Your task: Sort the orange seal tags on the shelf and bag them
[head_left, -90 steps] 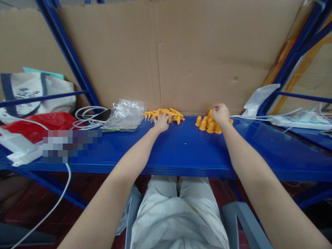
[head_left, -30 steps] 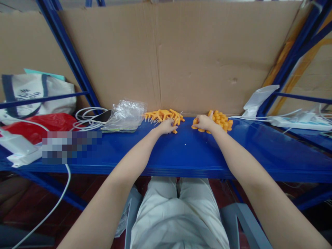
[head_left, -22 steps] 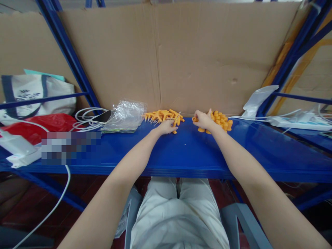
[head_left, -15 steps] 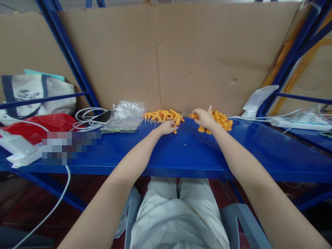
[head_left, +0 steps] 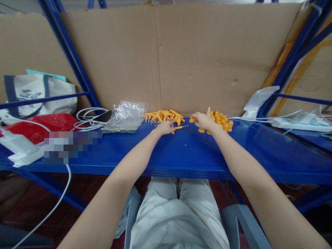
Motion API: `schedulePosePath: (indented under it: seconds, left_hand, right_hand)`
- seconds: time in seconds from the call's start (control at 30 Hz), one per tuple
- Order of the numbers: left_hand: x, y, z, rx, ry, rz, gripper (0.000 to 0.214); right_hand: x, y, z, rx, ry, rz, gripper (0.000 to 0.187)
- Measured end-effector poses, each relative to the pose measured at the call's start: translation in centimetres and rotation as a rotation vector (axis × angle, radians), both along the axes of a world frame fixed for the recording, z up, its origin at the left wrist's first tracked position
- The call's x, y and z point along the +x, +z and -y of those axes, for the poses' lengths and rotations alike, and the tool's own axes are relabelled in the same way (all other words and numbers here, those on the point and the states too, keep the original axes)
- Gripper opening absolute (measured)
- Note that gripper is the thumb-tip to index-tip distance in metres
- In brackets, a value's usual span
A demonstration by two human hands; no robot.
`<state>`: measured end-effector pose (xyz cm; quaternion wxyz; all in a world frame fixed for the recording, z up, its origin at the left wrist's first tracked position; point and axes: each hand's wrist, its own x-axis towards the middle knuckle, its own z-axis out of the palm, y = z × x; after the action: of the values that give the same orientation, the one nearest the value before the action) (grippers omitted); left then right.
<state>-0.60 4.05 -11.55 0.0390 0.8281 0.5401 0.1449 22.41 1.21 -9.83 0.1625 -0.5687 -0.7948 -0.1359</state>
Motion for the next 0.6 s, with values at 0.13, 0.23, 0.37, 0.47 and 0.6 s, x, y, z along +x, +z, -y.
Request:
schedulePosePath:
  seconds: [0.13,0.23,0.37,0.47,0.6]
  left_hand:
    - [0.12,0.08,0.28,0.004,0.022,0.020,0.029]
    - [0.21,0.10,0.42,0.012,0.042,0.037,0.025]
    - [0.29,-0.09,0.27,0.030,0.035,0.064,0.021]
    - [0.35,-0.30,0.01,0.040,0.020,0.077,0.020]
    - [0.41,-0.41,-0.03,0.048,-0.021,0.086,0.020]
  right_hand:
    - [-0.03,0.00,0.02,-0.050,-0.022,0.036,0.041]
    - [0.00,-0.03,0.00,-0.057,-0.035,0.036,0.042]
    - [-0.05,-0.04,0.12,-0.062,-0.050,0.047,0.043]
    - [-0.32,0.12,0.44,-0.086,-0.066,0.055,0.046]
    - [-0.78,0.46,0.96,-0.126,-0.098,0.067,0.048]
